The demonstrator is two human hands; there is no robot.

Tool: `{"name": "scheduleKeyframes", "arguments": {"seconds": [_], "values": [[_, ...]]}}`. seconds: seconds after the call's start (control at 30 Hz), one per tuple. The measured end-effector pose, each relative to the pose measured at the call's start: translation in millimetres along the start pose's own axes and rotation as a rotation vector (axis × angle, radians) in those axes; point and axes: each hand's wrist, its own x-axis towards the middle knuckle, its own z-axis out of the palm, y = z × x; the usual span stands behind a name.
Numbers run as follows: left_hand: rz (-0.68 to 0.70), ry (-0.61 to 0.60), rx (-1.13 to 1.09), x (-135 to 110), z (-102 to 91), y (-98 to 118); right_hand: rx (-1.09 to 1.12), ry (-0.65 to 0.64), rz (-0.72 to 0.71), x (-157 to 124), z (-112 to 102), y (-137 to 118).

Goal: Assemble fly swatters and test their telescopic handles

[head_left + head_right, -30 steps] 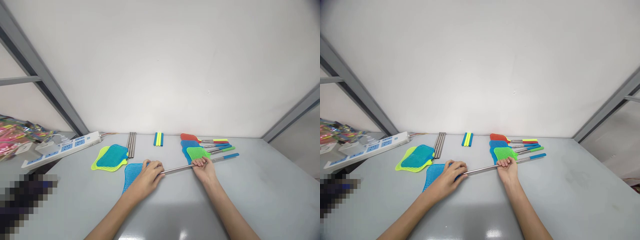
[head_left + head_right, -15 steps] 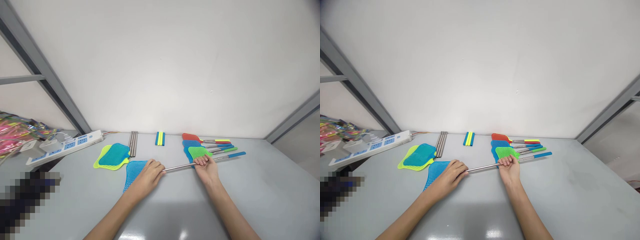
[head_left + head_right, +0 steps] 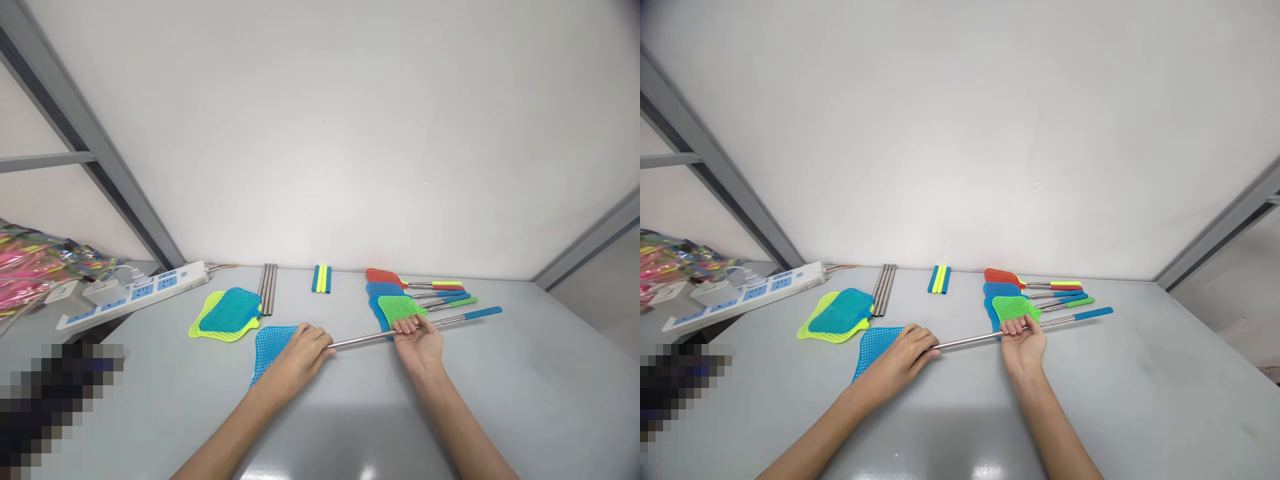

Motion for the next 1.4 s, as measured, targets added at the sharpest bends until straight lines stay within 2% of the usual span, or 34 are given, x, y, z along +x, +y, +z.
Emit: {"name": "scheduleKeyframes", "arguments": {"seconds": [0.33,0.67,0.9,1.07,1.23,1.4], "values": [[0.016,-0.002,0.031,0.0,0.2,-1.7,0.068,0.155,0.068,0.6,-0.8,1.3],[-0.006,-0.015,0.004,-1.0,0.8,3.9,0.040,0.131,0.075,0.5,-2.0,2.0],[-0.006,-0.027,0.006,-1.2,1.7,4.3,0.003,0.054,0.044,3.1,-5.5,3.9],[-0.002,-0.029,0.010,-1.2,2.3,3.8,0.042,0.093,0.071,2.0,-3.4,2.8],[-0.003,-0.022,-0.006,-1.6,3.3,4.3,-0.010,0.075,0.035,1.3,-5.0,3.8],[0.010,-0.045,-0.031,-1.6,4.9,9.3,-0.055,0.262,-0.094,-1.5,-3.8,4.0]]}}
